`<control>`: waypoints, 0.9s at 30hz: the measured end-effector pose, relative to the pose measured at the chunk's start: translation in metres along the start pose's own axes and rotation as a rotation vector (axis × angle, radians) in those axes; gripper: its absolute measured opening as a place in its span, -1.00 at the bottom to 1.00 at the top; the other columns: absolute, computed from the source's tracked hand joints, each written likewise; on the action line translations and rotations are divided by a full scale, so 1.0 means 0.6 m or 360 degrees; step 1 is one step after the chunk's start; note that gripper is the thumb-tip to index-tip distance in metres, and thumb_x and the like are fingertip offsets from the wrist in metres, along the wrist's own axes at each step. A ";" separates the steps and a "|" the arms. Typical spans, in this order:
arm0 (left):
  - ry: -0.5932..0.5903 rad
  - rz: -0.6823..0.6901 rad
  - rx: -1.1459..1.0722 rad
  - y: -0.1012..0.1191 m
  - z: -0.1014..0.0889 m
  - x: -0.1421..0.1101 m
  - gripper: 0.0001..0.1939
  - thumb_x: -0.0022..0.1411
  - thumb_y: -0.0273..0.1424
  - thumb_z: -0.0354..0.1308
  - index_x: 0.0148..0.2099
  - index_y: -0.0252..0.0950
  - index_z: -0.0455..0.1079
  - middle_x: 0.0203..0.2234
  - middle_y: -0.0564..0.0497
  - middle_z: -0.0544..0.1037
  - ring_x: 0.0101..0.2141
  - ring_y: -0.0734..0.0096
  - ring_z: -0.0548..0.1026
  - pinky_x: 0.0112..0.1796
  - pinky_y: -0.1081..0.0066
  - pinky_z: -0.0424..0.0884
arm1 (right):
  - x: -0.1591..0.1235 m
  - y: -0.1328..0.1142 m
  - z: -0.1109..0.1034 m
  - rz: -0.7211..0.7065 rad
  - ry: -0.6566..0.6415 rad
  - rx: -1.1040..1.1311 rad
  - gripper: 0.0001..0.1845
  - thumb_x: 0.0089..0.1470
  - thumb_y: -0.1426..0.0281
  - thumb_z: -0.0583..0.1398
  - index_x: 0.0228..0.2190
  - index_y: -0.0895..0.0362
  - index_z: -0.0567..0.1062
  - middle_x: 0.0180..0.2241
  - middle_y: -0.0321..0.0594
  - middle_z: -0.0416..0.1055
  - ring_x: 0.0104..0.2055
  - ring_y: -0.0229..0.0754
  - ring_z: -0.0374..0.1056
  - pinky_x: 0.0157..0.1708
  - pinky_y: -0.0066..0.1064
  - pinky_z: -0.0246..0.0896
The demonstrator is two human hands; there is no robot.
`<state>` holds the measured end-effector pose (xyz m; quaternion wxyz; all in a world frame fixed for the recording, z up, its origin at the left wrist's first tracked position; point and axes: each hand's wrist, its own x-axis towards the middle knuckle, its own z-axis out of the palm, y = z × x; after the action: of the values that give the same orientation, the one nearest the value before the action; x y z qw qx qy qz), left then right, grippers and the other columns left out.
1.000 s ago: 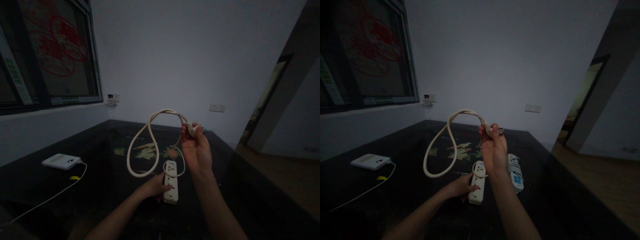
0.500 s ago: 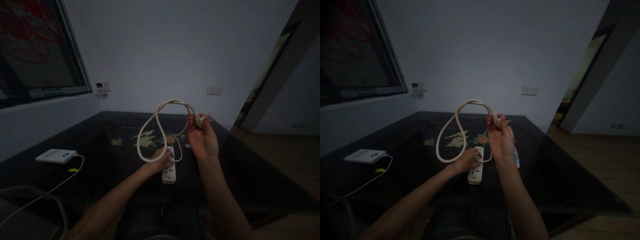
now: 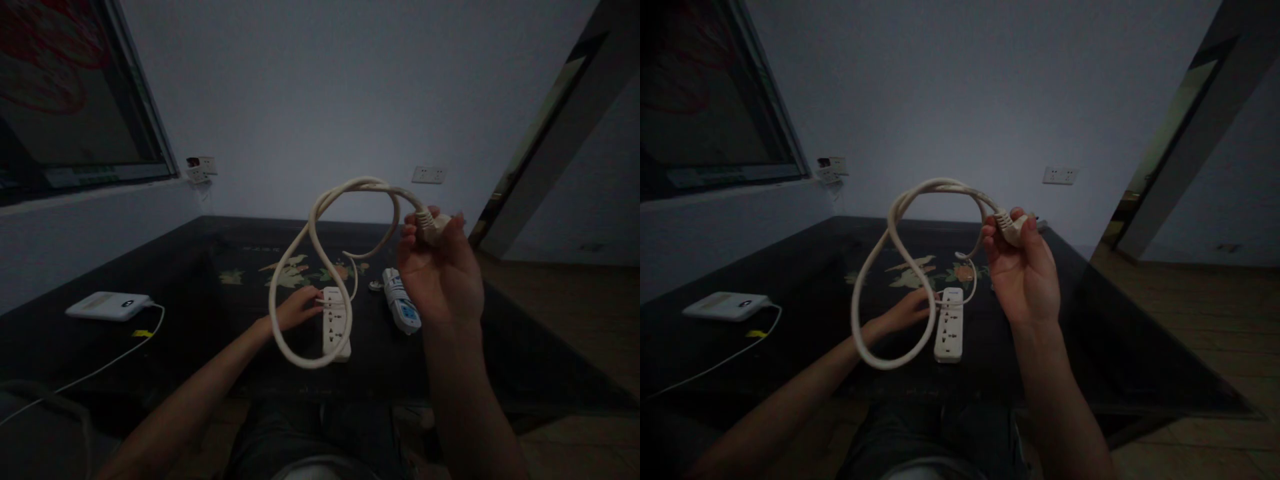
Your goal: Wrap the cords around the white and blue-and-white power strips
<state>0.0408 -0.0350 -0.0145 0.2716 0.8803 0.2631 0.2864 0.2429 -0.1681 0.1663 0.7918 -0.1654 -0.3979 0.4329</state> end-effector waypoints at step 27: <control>0.0066 -0.0695 -0.1110 0.031 -0.004 0.020 -0.75 0.19 -0.24 0.05 -0.26 -0.37 0.35 -0.59 0.09 0.30 -0.56 0.56 0.26 -0.50 0.51 0.17 | -0.074 0.118 -0.087 0.0604 0.0210 0.0208 -0.81 -0.11 0.31 0.37 -0.41 0.12 0.55 -0.41 -0.27 0.55 -0.38 -0.30 0.48 -0.37 -0.55 0.43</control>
<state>0.0532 -0.0401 0.0034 0.6027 0.6531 0.3363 0.3117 0.2301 -0.1595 0.0690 0.7295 -0.2138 -0.2780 0.5873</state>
